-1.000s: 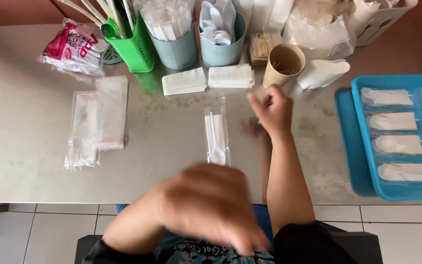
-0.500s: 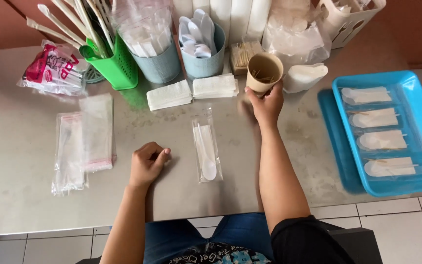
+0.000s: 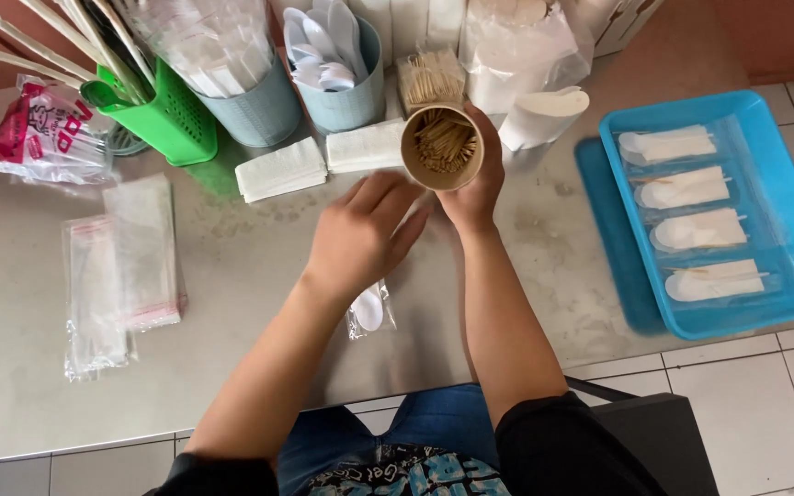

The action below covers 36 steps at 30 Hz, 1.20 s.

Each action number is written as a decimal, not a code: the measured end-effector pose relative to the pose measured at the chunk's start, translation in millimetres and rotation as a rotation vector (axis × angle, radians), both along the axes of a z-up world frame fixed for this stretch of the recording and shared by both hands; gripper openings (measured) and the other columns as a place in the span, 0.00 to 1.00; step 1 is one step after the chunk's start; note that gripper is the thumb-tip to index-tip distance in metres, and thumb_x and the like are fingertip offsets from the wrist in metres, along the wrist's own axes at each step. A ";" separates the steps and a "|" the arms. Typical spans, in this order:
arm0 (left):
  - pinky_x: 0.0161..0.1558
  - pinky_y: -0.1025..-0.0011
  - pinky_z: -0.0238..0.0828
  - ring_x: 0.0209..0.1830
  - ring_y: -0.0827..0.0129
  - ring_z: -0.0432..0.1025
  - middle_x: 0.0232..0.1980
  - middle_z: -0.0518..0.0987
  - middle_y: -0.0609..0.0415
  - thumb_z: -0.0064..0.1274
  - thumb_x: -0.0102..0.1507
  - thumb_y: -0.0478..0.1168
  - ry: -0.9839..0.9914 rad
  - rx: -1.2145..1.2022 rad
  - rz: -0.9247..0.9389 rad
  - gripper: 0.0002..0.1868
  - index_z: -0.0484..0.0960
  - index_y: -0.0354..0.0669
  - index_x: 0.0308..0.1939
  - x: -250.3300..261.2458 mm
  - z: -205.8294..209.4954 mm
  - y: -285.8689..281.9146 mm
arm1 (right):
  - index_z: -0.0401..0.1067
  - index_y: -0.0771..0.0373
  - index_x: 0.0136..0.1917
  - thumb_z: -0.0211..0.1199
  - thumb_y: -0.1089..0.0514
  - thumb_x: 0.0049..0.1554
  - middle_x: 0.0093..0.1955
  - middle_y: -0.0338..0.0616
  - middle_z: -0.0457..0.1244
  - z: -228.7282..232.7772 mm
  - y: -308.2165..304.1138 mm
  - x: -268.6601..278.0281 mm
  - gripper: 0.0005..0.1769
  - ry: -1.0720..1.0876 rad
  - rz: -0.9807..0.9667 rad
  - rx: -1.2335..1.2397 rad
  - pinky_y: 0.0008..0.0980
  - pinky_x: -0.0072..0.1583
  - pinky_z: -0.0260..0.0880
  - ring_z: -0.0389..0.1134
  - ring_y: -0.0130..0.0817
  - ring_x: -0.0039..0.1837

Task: Packing individual sets of cutlery consisting of a plastic spoon, a toothpick, and a folded napkin into small plastic bags.

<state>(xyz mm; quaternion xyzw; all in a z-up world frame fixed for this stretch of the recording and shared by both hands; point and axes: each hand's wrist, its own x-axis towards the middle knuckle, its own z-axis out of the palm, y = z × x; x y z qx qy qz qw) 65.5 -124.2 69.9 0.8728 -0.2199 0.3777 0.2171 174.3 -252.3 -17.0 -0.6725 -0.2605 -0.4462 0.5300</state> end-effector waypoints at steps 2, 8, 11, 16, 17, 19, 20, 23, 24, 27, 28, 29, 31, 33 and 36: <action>0.26 0.73 0.70 0.29 0.64 0.72 0.31 0.72 0.55 0.54 0.55 0.41 -0.033 0.086 0.047 0.07 0.77 0.42 0.31 22.5 -7.2 -11.1 | 0.60 0.72 0.58 0.69 0.70 0.44 0.54 0.54 0.57 -7.8 -0.9 4.2 0.31 0.008 -0.014 -0.022 0.38 0.56 0.66 0.62 0.46 0.57; 0.15 0.74 0.64 0.15 0.71 0.68 0.24 0.66 0.62 0.54 0.45 0.33 0.033 0.293 0.316 0.07 0.72 0.46 0.16 57.4 -17.9 -37.3 | 0.61 0.65 0.60 0.68 0.61 0.46 0.57 0.45 0.58 -32.3 -4.8 20.7 0.30 -0.005 -0.082 -0.043 0.34 0.60 0.61 0.62 0.40 0.58; 0.13 0.73 0.63 0.14 0.71 0.68 0.25 0.68 0.62 0.53 0.43 0.30 0.120 0.352 0.357 0.09 0.71 0.48 0.14 66.7 -24.3 -46.6 | 0.62 0.64 0.59 0.66 0.58 0.48 0.57 0.46 0.59 -49.0 -6.6 31.4 0.27 -0.015 -0.105 -0.054 0.33 0.61 0.60 0.62 0.40 0.58; 0.12 0.72 0.61 0.11 0.70 0.66 0.20 0.67 0.61 0.53 0.39 0.29 0.173 0.408 0.452 0.13 0.67 0.51 0.11 84.1 -42.8 -54.5 | 0.62 0.66 0.58 0.65 0.56 0.48 0.57 0.47 0.59 -56.7 -6.7 33.0 0.27 -0.020 -0.107 -0.085 0.32 0.62 0.60 0.62 0.40 0.59; 0.12 0.72 0.61 0.11 0.70 0.66 0.20 0.67 0.61 0.53 0.39 0.29 0.172 0.408 0.451 0.13 0.67 0.51 0.11 87.2 -46.0 -54.8 | 0.62 0.66 0.58 0.65 0.56 0.48 0.57 0.47 0.59 -52.7 -5.6 31.2 0.27 -0.021 -0.108 -0.084 0.32 0.62 0.60 0.62 0.40 0.59; 0.11 0.73 0.60 0.12 0.71 0.66 0.20 0.67 0.61 0.52 0.40 0.29 0.216 0.466 0.502 0.13 0.68 0.53 0.11 92.5 -53.1 -55.9 | 0.63 0.65 0.58 0.66 0.57 0.47 0.56 0.46 0.59 -45.7 -3.9 26.7 0.27 0.010 -0.103 -0.111 0.33 0.61 0.60 0.62 0.40 0.58; 0.11 0.73 0.60 0.12 0.71 0.66 0.20 0.67 0.61 0.52 0.40 0.29 0.217 0.467 0.500 0.13 0.68 0.53 0.11 94.1 -57.6 -56.9 | 0.63 0.65 0.58 0.66 0.57 0.47 0.56 0.46 0.59 -45.0 -3.9 25.5 0.27 0.012 -0.104 -0.111 0.33 0.61 0.60 0.62 0.40 0.58; 0.12 0.75 0.60 0.14 0.73 0.68 0.21 0.67 0.62 0.55 0.40 0.30 0.219 0.485 0.581 0.13 0.69 0.54 0.12 98.0 -64.9 -56.8 | 0.63 0.64 0.57 0.66 0.57 0.47 0.56 0.44 0.60 -40.0 -3.5 23.1 0.26 0.029 -0.098 -0.124 0.34 0.60 0.61 0.62 0.40 0.57; 0.12 0.73 0.61 0.15 0.72 0.68 0.22 0.68 0.60 0.55 0.39 0.31 0.253 0.493 0.590 0.11 0.70 0.53 0.13 97.4 -64.1 -55.6 | 0.63 0.64 0.57 0.65 0.57 0.47 0.56 0.44 0.60 -37.6 -3.9 21.5 0.26 0.032 -0.101 -0.121 0.34 0.61 0.61 0.62 0.39 0.57; 0.13 0.71 0.62 0.16 0.72 0.68 0.22 0.68 0.60 0.54 0.40 0.32 0.292 0.512 0.600 0.09 0.72 0.52 0.14 92.7 -61.0 -52.9 | 0.63 0.64 0.57 0.65 0.57 0.47 0.56 0.45 0.59 -29.7 -2.4 15.7 0.26 0.042 -0.093 -0.116 0.33 0.61 0.60 0.62 0.39 0.58; 0.13 0.71 0.62 0.16 0.72 0.68 0.21 0.68 0.60 0.52 0.42 0.33 0.294 0.523 0.600 0.08 0.73 0.53 0.14 91.3 -59.5 -52.4 | 0.62 0.64 0.57 0.65 0.56 0.47 0.56 0.45 0.59 -26.6 -1.7 14.1 0.26 0.048 -0.083 -0.115 0.33 0.61 0.60 0.62 0.40 0.58; 0.13 0.71 0.62 0.16 0.72 0.68 0.21 0.68 0.60 0.52 0.42 0.33 0.294 0.523 0.602 0.08 0.73 0.53 0.14 90.6 -59.7 -51.9 | 0.62 0.64 0.57 0.65 0.56 0.47 0.56 0.45 0.59 -25.8 -1.8 13.3 0.26 0.047 -0.082 -0.115 0.33 0.61 0.60 0.62 0.40 0.58; 0.13 0.70 0.62 0.16 0.72 0.68 0.21 0.67 0.60 0.51 0.43 0.33 0.301 0.517 0.594 0.07 0.73 0.52 0.14 89.3 -60.1 -50.9 | 0.62 0.64 0.57 0.65 0.58 0.47 0.55 0.46 0.59 -24.1 -1.9 11.7 0.26 0.048 -0.074 -0.133 0.34 0.61 0.60 0.62 0.41 0.57; 0.13 0.70 0.62 0.15 0.71 0.68 0.20 0.67 0.58 0.50 0.43 0.32 0.315 0.530 0.595 0.07 0.72 0.51 0.14 90.5 -63.1 -50.8 | 0.62 0.64 0.57 0.65 0.58 0.47 0.55 0.45 0.59 -25.2 -0.6 11.3 0.25 0.044 -0.073 -0.139 0.34 0.61 0.60 0.62 0.40 0.57; 0.14 0.71 0.63 0.16 0.71 0.69 0.22 0.69 0.59 0.50 0.45 0.34 0.322 0.510 0.607 0.06 0.73 0.51 0.15 87.0 -62.6 -49.7 | 0.62 0.64 0.57 0.65 0.58 0.47 0.55 0.45 0.59 -30.1 -1.8 14.1 0.26 0.036 -0.076 -0.149 0.33 0.61 0.60 0.62 0.40 0.57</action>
